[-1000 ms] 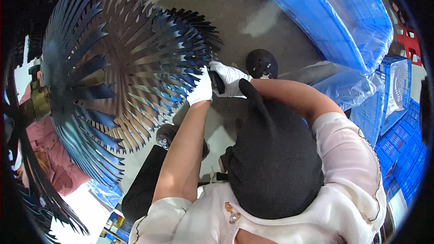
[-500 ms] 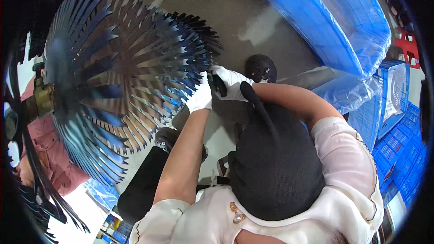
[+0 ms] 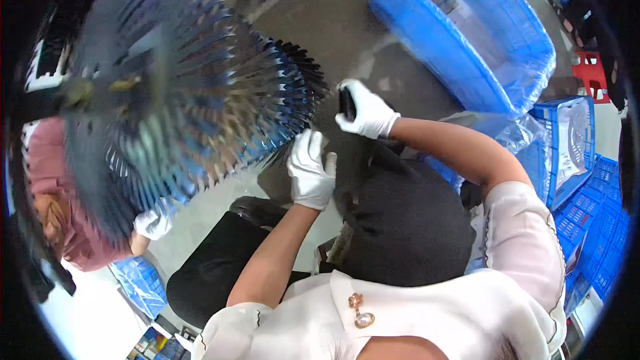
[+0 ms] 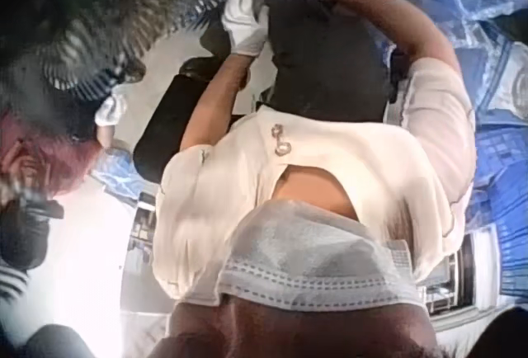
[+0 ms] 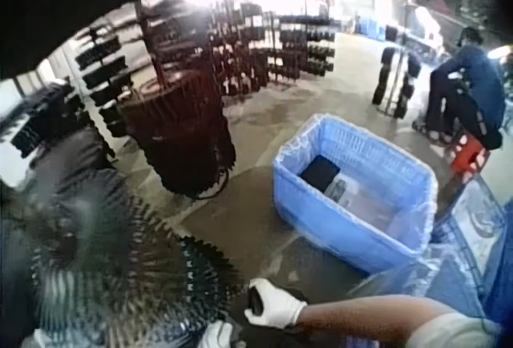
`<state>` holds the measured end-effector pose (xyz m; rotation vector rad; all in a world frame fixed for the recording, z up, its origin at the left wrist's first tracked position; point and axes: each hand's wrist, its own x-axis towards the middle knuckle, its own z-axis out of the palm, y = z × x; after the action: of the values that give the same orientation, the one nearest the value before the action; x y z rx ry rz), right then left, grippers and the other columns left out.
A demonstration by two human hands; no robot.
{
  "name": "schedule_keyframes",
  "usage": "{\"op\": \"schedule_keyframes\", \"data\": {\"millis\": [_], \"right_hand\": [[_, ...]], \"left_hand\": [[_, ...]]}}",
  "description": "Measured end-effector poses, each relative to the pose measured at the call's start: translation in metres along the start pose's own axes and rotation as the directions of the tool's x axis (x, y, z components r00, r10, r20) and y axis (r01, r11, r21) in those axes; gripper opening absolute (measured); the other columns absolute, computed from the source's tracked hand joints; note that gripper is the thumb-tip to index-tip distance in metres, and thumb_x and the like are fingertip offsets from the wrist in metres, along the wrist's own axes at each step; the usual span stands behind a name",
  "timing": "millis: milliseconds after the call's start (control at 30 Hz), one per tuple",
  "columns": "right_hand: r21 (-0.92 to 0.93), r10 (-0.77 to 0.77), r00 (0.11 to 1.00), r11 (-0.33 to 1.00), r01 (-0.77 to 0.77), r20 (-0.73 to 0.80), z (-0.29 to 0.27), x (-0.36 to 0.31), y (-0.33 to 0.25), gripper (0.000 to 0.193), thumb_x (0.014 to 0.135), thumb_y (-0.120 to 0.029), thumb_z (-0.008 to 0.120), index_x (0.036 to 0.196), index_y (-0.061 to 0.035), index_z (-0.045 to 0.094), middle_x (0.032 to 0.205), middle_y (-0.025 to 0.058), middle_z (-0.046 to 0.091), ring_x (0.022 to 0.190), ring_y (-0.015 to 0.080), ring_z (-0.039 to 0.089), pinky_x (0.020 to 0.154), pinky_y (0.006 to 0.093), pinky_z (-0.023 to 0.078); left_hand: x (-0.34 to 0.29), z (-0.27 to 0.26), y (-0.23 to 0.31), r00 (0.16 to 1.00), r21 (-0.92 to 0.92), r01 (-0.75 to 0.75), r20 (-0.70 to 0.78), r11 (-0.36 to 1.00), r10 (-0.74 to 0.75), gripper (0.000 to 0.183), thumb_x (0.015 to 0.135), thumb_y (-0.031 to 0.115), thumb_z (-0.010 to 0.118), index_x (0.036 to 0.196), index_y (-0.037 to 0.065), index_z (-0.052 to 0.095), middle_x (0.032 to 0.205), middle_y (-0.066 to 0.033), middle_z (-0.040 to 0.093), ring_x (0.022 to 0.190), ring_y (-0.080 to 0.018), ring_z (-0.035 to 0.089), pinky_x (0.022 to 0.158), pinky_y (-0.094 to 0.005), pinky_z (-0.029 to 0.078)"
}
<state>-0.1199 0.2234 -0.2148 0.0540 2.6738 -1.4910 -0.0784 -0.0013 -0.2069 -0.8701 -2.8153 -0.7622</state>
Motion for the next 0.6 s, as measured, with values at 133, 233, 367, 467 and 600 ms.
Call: {"op": "schedule_keyframes", "data": {"millis": [133, 233, 367, 467, 600], "right_hand": [[0.074, 0.188, 0.945, 0.982, -0.174, -0.268, -0.063, 0.007, -0.042, 0.058, 0.081, -0.034, 0.074, 0.120, -0.0007, 0.048, 0.101, 0.0220, 0.064, 0.096, 0.0316, 0.064, 0.091, 0.0408, 0.050], [0.417, 0.188, 0.925, 0.908, -0.036, -0.329, -0.116, 0.000, -0.092, 0.046, 0.089, -0.024, 0.073, 0.119, 0.0020, 0.049, 0.101, 0.0117, 0.061, 0.084, 0.0164, 0.062, 0.069, 0.0302, 0.054], [0.550, 0.121, 0.938, 0.831, 0.084, -0.325, -0.181, -0.030, -0.181, 0.033, 0.093, -0.031, 0.066, 0.107, -0.0010, 0.062, 0.088, 0.0043, 0.063, 0.073, 0.0142, 0.061, 0.064, 0.0275, 0.050], [0.752, 0.179, 0.959, 0.657, 0.048, -0.218, -0.203, -0.071, -0.250, 0.037, 0.096, -0.035, 0.060, 0.112, -0.0021, 0.066, 0.098, 0.0075, 0.069, 0.080, 0.0130, 0.064, 0.070, 0.0284, 0.051], [0.888, 0.027, 0.998, 0.455, -0.068, 0.062, -0.185, -0.121, -0.318, 0.039, 0.098, -0.031, 0.055, 0.122, -0.0015, 0.061, 0.111, 0.0096, 0.069, 0.096, 0.0159, 0.065, 0.080, 0.0296, 0.054]], "left_hand": [[0.010, -0.026, 0.031, 0.996, -0.285, 0.072, 0.078, 0.956, -0.052, 0.037, 0.092, 0.020, 0.064, 0.127, 0.011, 0.057, 0.125, -0.0138, 0.059, 0.116, -0.0365, 0.056, 0.097, -0.0477, 0.046], [0.016, -0.064, 0.049, 0.977, -0.392, 0.171, 0.187, 0.904, -0.104, 0.018, 0.094, 0.016, 0.062, 0.108, 0.006, 0.068, 0.108, -0.0150, 0.069, 0.103, -0.0336, 0.064, 0.093, -0.0406, 0.050], [0.023, -0.135, 0.078, 0.975, -0.473, 0.195, 0.192, 0.859, -0.115, 0.023, 0.096, 0.023, 0.059, 0.109, 0.007, 0.069, 0.106, -0.0149, 0.069, 0.100, -0.0340, 0.065, 0.090, -0.0422, 0.051], [0.026, -0.186, 0.101, 0.935, -0.715, 0.346, 0.213, 0.607, -0.282, 0.029, 0.103, 0.022, 0.053, 0.121, 0.003, 0.065, 0.115, -0.0100, 0.069, 0.106, -0.0183, 0.064, 0.094, -0.0312, 0.049], [0.018, -0.238, 0.125, 0.923, -0.956, 0.294, 0.280, 0.015, -0.264, 0.049, 0.103, 0.040, 0.053, 0.135, 0.002, 0.053, 0.127, -0.0092, 0.062, 0.114, -0.0173, 0.060, 0.100, -0.0320, 0.046]]}}
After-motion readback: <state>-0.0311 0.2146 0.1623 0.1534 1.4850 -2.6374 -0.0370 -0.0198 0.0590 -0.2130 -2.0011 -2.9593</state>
